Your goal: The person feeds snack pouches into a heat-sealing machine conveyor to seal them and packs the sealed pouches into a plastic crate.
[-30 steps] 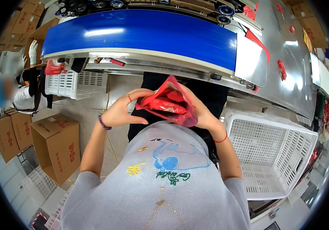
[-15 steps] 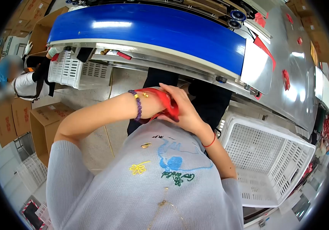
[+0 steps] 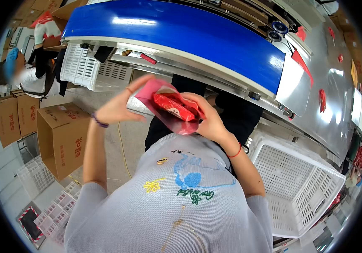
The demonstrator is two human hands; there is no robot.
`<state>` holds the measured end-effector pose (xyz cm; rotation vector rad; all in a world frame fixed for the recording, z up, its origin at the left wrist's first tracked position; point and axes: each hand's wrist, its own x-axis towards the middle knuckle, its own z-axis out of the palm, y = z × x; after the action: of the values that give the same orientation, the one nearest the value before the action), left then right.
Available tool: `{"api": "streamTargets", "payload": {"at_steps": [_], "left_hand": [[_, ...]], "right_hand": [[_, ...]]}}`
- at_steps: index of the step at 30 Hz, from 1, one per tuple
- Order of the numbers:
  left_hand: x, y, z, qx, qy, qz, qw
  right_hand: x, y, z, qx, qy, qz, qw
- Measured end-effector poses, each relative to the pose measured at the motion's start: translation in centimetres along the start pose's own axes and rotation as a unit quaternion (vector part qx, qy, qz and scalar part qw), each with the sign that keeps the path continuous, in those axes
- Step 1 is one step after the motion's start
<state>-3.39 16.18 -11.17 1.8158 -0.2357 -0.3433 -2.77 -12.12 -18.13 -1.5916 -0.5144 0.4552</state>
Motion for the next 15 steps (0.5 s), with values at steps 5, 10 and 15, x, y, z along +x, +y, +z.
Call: {"api": "streamTargets", "payload": {"at_steps": [5,10,15], "left_hand": [[2.5,-1.7,4.3,-0.123,0.022,-0.084,0.989],[7.4,4.1,6.7,-0.206,0.050,0.010,0.977],[10.2,7.7,10.0,-0.213,0.015,0.080,0.974]], "right_hand": [[-0.1,-1.6,-1.7,0.011,0.168,0.064,0.984],[-1.7,-8.7,-5.3,0.049,0.282,0.037,0.957],[-4.2,-11.3,-7.3,0.032,0.401,-0.006,0.916]]}}
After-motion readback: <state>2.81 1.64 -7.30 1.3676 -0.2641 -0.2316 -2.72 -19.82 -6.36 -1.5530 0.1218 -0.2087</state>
